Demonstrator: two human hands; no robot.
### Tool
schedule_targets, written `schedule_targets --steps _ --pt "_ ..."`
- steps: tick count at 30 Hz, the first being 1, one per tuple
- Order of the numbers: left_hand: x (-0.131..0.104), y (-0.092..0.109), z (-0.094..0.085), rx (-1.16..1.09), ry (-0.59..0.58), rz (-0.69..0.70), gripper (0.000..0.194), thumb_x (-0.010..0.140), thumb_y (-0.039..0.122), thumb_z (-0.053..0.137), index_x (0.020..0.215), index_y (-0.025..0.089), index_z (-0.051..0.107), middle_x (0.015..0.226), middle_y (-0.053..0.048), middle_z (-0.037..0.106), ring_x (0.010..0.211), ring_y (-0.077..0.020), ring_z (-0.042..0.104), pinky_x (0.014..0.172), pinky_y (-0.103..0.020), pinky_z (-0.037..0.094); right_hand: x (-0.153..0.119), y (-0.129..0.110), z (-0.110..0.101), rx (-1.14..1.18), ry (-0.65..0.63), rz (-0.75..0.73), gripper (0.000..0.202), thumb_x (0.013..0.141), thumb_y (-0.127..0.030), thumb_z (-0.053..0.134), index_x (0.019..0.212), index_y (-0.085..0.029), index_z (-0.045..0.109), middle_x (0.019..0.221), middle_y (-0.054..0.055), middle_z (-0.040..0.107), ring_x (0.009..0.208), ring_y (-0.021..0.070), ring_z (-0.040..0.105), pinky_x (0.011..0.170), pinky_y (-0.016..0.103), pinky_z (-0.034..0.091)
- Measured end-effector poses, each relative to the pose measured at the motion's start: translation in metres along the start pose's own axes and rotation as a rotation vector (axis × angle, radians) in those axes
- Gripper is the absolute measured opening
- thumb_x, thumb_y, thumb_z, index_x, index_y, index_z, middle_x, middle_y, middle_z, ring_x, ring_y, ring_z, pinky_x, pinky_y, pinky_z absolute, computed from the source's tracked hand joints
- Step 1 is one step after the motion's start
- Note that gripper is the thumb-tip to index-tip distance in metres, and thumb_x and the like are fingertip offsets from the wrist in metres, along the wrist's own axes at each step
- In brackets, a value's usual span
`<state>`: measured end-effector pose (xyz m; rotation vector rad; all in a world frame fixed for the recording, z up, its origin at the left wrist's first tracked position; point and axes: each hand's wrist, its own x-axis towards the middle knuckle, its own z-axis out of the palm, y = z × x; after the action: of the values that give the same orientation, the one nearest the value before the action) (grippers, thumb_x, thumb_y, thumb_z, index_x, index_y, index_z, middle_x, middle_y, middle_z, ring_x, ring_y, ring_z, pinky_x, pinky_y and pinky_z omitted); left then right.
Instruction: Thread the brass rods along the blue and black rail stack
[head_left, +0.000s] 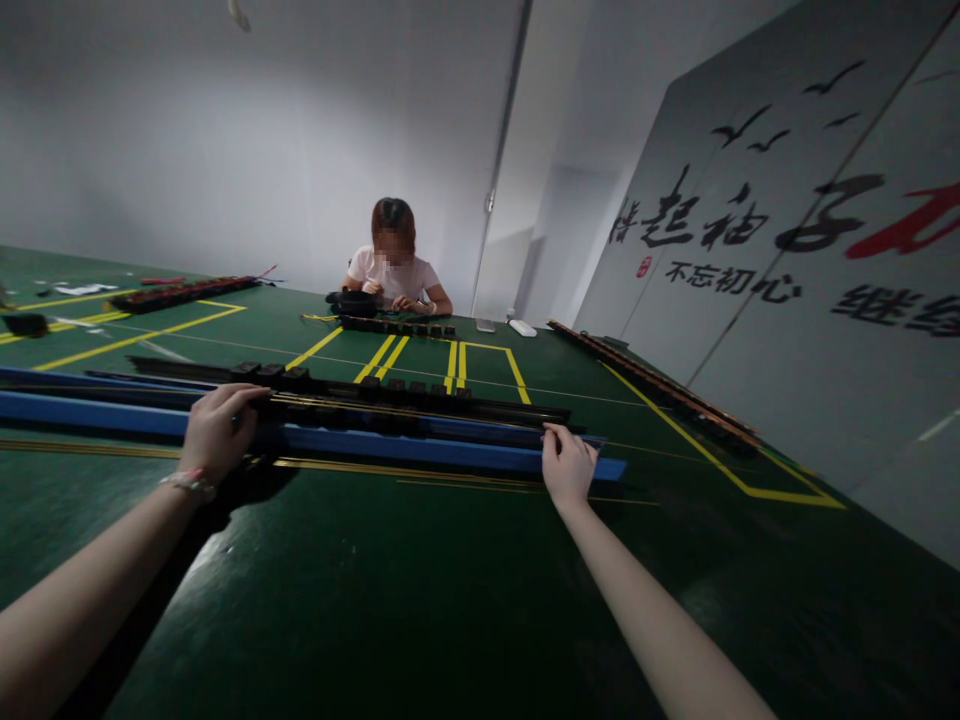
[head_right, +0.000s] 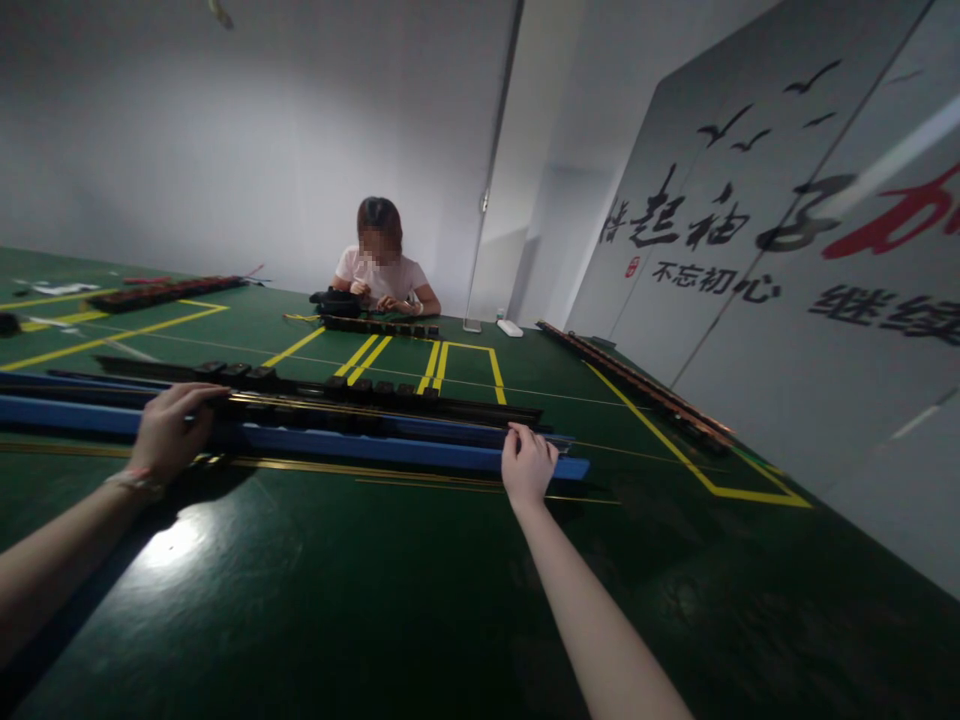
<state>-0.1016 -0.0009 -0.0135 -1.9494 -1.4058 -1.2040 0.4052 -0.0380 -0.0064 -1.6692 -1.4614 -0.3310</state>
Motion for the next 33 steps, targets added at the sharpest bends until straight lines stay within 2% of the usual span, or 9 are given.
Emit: schedule_targets --steps 4,10,19,22,25,30,33 --pt "0.000 0.002 0.000 0.027 -0.016 -0.026 0.032 0.086 0.026 0.039 0.107 0.016 0.061 0.108 -0.009 0.062 0.098 -0.0214 0.057 0.091 -0.038 0.044 0.000 0.002 0.000 -0.006 -0.006 -0.030 0.038 0.093 -0.033 0.035 0.104 -0.019 0.068 0.102 0.007 0.071 0.095 0.0216 0.060 0.091 0.039 0.034" --pt "-0.001 0.002 0.004 0.058 -0.051 -0.097 0.036 0.083 0.025 0.041 0.114 0.017 0.057 0.115 -0.011 0.060 0.105 -0.0253 0.055 0.095 -0.042 0.041 -0.001 0.003 0.003 0.021 -0.020 -0.079 0.037 0.093 -0.034 0.035 0.106 -0.019 0.066 0.102 0.008 0.070 0.099 0.0223 0.058 0.089 0.039 0.037" --pt "-0.001 0.004 0.003 0.057 -0.048 -0.050 0.033 0.087 0.028 0.036 0.108 0.016 0.058 0.113 -0.011 0.060 0.104 -0.0225 0.055 0.094 -0.038 0.040 -0.002 -0.010 0.000 0.067 -0.223 -0.355 0.041 0.094 -0.035 0.033 0.120 -0.019 0.060 0.110 0.010 0.066 0.102 0.0226 0.058 0.090 0.039 0.044" --pt "-0.001 0.004 0.003 0.060 -0.048 -0.054 0.033 0.087 0.027 0.036 0.109 0.016 0.057 0.113 -0.010 0.060 0.104 -0.0226 0.055 0.094 -0.038 0.040 -0.004 -0.015 -0.002 0.070 -0.264 -0.390 0.041 0.094 -0.038 0.034 0.121 -0.019 0.059 0.107 0.010 0.067 0.104 0.0231 0.059 0.091 0.040 0.043" --pt "-0.001 0.004 0.003 0.058 -0.046 -0.055 0.033 0.085 0.027 0.038 0.109 0.017 0.058 0.114 -0.011 0.060 0.104 -0.0239 0.055 0.093 -0.039 0.041 -0.004 -0.014 -0.002 0.075 -0.206 -0.313 0.041 0.094 -0.038 0.033 0.116 -0.019 0.061 0.098 0.010 0.070 0.098 0.0224 0.061 0.092 0.040 0.042" --pt "-0.001 0.005 0.003 0.040 -0.047 -0.068 0.033 0.084 0.027 0.039 0.110 0.019 0.057 0.113 -0.010 0.060 0.104 -0.0245 0.055 0.093 -0.040 0.040 -0.001 -0.001 -0.001 0.072 -0.037 0.002 0.038 0.094 -0.037 0.033 0.103 -0.018 0.065 0.078 0.005 0.071 0.083 0.0212 0.063 0.090 0.040 0.037" --pt "-0.001 0.005 0.004 0.042 -0.037 -0.069 0.032 0.084 0.027 0.038 0.110 0.018 0.057 0.113 -0.010 0.060 0.104 -0.0241 0.055 0.093 -0.039 0.040 0.001 0.004 -0.001 0.093 0.004 0.090 0.036 0.092 -0.036 0.034 0.096 -0.019 0.066 0.081 0.006 0.071 0.084 0.0221 0.062 0.089 0.041 0.034"
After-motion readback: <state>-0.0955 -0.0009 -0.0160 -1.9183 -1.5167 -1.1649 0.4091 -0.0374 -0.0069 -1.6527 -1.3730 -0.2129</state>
